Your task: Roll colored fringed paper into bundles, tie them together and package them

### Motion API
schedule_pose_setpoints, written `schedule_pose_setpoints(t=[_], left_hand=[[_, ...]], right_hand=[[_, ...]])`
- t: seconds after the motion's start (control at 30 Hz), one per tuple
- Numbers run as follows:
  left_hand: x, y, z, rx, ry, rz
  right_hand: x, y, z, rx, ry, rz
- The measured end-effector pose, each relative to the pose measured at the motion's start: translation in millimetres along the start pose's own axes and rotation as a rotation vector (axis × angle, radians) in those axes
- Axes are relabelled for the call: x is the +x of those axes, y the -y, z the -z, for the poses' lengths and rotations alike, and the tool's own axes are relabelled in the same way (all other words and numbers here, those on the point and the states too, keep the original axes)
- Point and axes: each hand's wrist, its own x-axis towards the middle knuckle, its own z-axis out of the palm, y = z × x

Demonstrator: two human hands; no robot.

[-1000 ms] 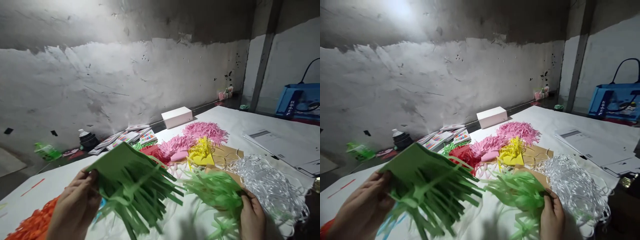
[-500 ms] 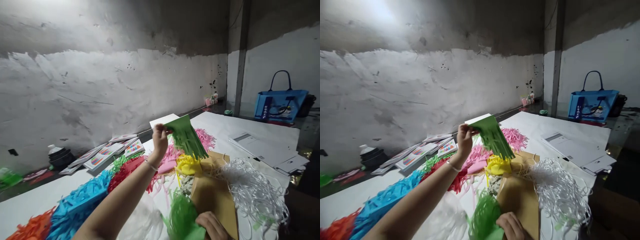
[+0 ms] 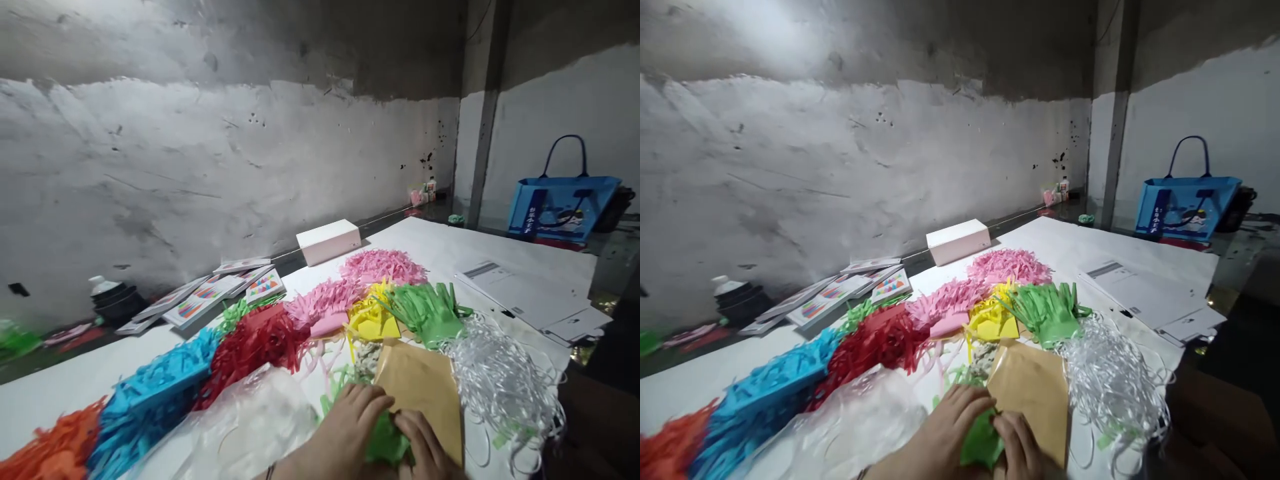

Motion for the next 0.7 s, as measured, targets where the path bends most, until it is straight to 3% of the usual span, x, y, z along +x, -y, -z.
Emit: schedule_pose_setpoints(t=[0.1, 0.17, 0.27, 0.33, 0.37, 0.5, 0.57, 0.63, 0.7], left_hand=[[-32.8, -20.3, 5.0, 0.252, -0.107, 0.014], [-49.5, -34.1, 18.7, 0.312, -0.178, -0.005], [-74.0, -60.8, 48.5, 0.256, -0.091, 0.015], [-90.8, -78.9, 66.6, 0.091, -0.022, 0.063], [-98.4, -86.1, 73.6, -0.002, -0.041, 0.113], [-113.8, -97.2, 89.7, -0.280, -0.296, 0.456], [-112.1, -95.6, 94.7, -0.458, -0.242, 0.593], [-109.7, -93.7, 98.4, -0.715, -0.146, 0.643], [-111.1, -93.7, 98.3, -0.978, -0.168, 0.673]], right_hand=[[1.4, 13.2, 4.8, 0.064, 0.029, 0.031], [4.2, 21.1, 8.4, 0.100, 0.068, 0.056], [10.7, 28.0, 18.7, 0.146, 0.146, 0.117], [15.4, 31.6, 28.8, 0.124, 0.192, 0.222], [17.6, 34.3, 33.8, 0.098, 0.205, 0.288], [23.9, 54.5, 46.2, 0.055, 0.164, 0.405], [25.2, 66.4, 46.5, 0.072, 0.155, 0.430], [24.8, 75.5, 44.7, 0.082, 0.155, 0.469], [22.4, 81.4, 41.7, 0.084, 0.145, 0.479]])
